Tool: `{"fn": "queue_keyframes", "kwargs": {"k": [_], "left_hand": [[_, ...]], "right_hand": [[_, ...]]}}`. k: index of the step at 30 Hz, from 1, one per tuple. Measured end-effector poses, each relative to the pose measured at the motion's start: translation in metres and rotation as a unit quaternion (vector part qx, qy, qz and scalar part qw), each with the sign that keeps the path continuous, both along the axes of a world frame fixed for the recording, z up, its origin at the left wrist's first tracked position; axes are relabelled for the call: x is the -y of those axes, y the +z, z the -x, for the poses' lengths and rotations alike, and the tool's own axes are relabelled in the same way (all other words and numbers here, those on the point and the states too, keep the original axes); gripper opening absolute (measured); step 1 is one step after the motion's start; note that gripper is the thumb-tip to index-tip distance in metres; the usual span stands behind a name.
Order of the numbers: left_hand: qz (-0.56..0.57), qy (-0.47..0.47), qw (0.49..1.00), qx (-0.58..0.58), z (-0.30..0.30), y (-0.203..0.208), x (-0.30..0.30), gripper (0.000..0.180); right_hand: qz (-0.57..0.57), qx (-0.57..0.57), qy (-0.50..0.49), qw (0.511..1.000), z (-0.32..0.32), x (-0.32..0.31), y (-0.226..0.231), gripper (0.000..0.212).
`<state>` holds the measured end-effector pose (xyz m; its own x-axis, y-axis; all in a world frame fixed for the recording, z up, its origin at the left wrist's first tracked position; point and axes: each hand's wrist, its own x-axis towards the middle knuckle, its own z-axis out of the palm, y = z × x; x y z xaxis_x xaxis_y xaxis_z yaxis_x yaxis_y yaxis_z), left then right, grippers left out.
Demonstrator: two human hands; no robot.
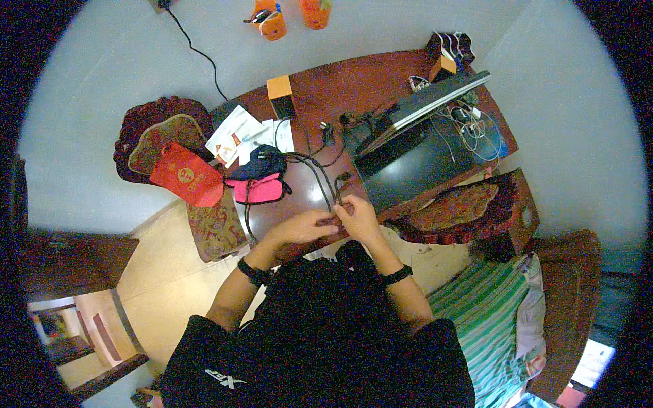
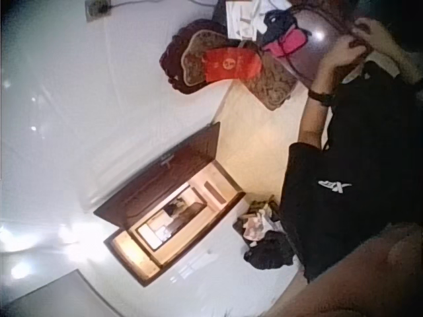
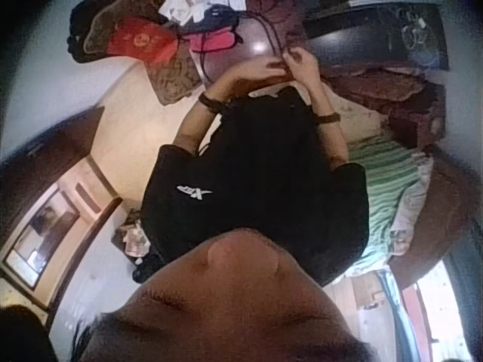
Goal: The person wipes a computer monitor and its power cable with a cloth, then turns the monitor to handle the connections on the back.
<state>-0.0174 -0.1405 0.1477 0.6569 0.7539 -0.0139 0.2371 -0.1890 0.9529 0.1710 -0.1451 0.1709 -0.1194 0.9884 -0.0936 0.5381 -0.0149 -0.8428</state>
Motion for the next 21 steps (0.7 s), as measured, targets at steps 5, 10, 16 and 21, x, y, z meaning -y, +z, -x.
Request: {"fn": "queue_keyframes", "kwargs": {"k": [5, 10, 16, 21], "left_hand": [[-0.081, -0.112, 0.853, -0.504, 0.045, -0.019, -0.049, 0.038], [-0.301, 0.156, 0.836, -0.432, 0.071, -0.066, -0.104, 0.052], [-0.081, 0.151, 0.949, -0.264, 0.042, -0.101, -0.176, 0.044], [0.033, 0.340, 0.933, -0.110, 0.043, -0.149, -0.199, 0.045]], "right_hand": [[-0.062, -0.009, -0.019, 0.998, -0.006, 0.000, 0.005, 0.022], [-0.192, 0.066, -0.035, 0.979, -0.011, -0.005, 0.007, 0.020], [-0.166, 0.046, -0.076, 0.982, -0.025, -0.016, 0.006, 0.021], [-0.179, -0.010, -0.068, 0.981, -0.006, -0.032, 0.006, 0.021]]}}
